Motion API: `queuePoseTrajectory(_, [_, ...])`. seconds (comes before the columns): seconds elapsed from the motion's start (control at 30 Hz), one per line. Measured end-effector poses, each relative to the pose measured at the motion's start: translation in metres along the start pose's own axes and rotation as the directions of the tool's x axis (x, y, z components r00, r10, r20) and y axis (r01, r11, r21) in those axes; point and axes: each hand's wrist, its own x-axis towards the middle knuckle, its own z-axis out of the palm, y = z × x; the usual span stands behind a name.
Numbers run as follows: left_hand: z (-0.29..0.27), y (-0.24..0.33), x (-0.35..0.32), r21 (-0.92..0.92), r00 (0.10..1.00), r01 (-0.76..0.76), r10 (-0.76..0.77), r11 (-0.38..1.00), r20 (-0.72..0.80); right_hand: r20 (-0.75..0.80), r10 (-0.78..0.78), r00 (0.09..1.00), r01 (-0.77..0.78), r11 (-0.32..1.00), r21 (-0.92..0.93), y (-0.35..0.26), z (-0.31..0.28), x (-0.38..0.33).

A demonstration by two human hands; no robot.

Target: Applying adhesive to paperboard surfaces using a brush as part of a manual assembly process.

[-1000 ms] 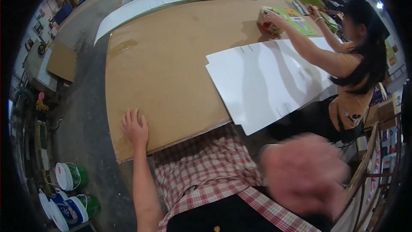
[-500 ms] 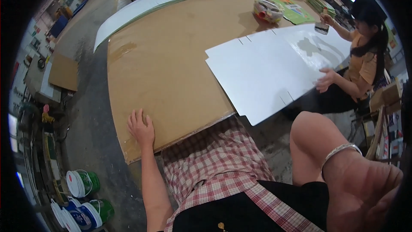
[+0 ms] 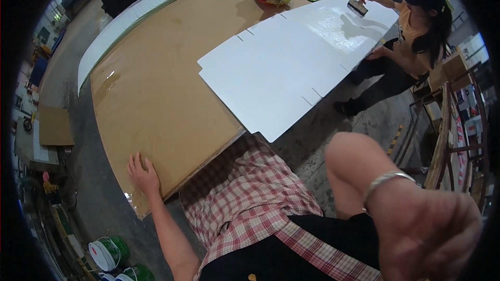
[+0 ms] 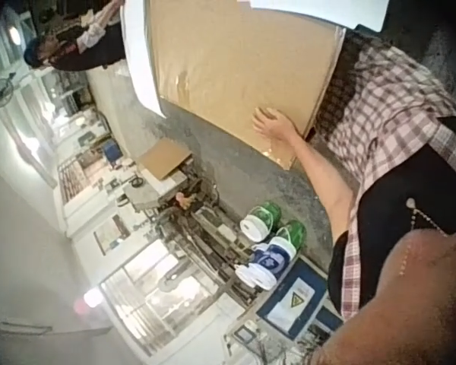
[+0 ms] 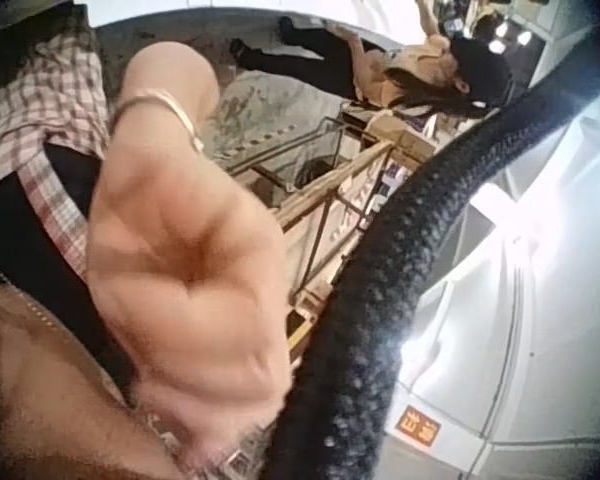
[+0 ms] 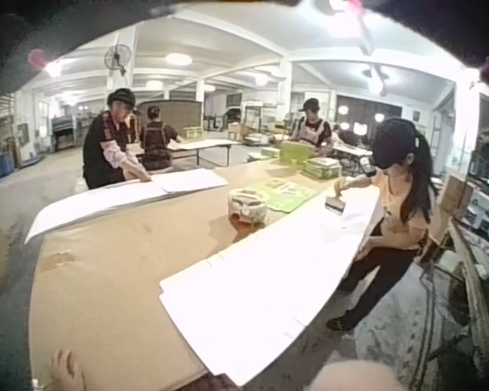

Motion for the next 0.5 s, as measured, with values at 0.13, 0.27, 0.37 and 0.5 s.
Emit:
queuePoseTrajectory(0.13, [0.001, -0.004, 0.001, 0.002, 1.000, -0.016, 0.016, 1.000, 0.017, -0.153, 0.533, 0.832, -0.494, 0.838, 0.231, 0.017, 0.038, -0.084])
queuePoseTrajectory(0.27, [0.000, -0.007, 0.003, 0.016, 0.999, -0.022, 0.021, 1.000, 0.031, 0.034, 0.957, 0.289, -0.826, 0.231, 0.514, 0.051, 0.152, -0.185])
queuePoseTrajectory(0.37, [0.000, -0.009, 0.004, 0.019, 0.998, -0.033, 0.032, 0.999, 0.045, 0.112, 0.915, 0.388, -0.919, 0.393, -0.029, 0.053, 0.209, -0.250])
queuePoseTrajectory(0.5, [-0.002, -0.010, 0.005, 0.004, 0.998, -0.024, 0.023, 1.000, 0.054, 0.208, 0.872, 0.444, -0.873, 0.473, -0.118, 0.052, 0.242, -0.303])
